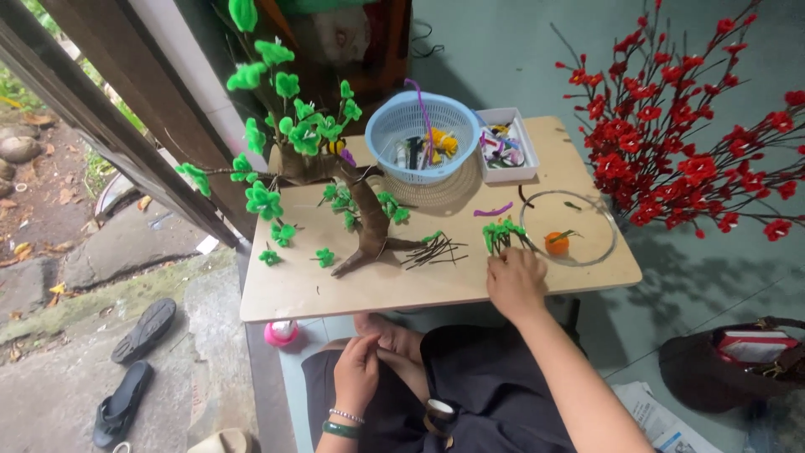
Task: Assembling a decorative artificial tree by manually attaching green leaf clusters to the branches.
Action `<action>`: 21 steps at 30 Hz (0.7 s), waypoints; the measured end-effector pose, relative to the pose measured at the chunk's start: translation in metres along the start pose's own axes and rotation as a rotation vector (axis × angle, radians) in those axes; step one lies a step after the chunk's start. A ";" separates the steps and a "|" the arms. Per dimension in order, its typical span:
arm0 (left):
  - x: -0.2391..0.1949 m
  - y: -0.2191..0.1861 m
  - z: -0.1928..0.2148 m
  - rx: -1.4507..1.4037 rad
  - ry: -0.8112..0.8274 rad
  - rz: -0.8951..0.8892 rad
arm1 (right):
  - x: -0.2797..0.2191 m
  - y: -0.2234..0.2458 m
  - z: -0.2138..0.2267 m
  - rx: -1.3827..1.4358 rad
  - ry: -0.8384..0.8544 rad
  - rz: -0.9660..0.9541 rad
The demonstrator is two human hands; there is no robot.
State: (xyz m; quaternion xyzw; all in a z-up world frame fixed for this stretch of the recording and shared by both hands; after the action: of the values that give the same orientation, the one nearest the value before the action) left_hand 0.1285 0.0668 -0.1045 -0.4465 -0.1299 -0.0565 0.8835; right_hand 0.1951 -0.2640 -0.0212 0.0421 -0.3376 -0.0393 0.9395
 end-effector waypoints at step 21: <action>0.080 -0.174 -0.114 0.253 0.029 -0.743 | -0.037 -0.019 0.004 0.225 0.319 -0.025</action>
State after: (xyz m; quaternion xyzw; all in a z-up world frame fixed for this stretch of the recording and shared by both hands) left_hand 0.1888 -0.1271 -0.0123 -0.2559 -0.2761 -0.3625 0.8526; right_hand 0.1631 -0.2794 -0.0438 0.1569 -0.1859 -0.0056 0.9699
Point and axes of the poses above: each hand's wrist, its own x-axis towards the middle knuckle, its own z-axis out of the back of the hand, y = z × x, the point moved 6 cm from there along x, towards the middle knuckle, and after that the axes turned 5 degrees about -z, right-handed, at the moved point
